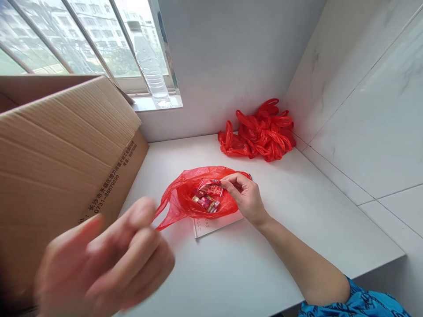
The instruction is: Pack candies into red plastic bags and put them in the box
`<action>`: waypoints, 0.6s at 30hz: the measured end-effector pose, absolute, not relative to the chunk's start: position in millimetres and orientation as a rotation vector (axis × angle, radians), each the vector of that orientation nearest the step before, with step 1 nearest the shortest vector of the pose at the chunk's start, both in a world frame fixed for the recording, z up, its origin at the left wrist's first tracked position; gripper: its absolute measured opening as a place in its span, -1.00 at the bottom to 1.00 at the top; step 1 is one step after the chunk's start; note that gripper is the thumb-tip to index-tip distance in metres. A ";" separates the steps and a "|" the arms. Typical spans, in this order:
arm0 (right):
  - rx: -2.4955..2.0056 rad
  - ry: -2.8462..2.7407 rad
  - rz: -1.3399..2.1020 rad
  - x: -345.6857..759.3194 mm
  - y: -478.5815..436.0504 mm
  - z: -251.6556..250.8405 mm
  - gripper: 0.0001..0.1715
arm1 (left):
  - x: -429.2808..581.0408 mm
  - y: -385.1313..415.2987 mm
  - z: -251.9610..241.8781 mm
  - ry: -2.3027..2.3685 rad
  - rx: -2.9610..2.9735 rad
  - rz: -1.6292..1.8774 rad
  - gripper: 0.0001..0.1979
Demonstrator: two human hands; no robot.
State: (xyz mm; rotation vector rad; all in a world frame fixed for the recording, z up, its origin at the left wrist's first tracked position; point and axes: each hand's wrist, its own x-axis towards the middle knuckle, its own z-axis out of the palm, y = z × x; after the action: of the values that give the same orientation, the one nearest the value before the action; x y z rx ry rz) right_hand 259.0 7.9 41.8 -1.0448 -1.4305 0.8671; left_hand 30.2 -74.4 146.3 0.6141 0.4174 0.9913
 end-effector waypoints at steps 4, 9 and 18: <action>-1.053 -1.427 0.887 258.4 8.2 40.5 -0.77 | 46.9 -34.3 146.2 0.595 0.389 1.039 -0.71; -1.053 -1.431 0.903 258.4 8.2 41.8 -0.73 | 46.7 -21.1 131.9 0.662 0.316 1.085 -0.67; -1.053 -1.411 0.935 257.9 6.5 44.5 -0.74 | 46.6 -22.7 131.5 0.665 0.362 1.046 -0.63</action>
State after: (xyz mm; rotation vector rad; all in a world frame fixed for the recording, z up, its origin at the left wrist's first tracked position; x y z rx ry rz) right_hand 257.9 6.5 44.5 -1.0530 -1.4111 0.9353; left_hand 46.6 -22.7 131.5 0.3616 0.6653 1.0457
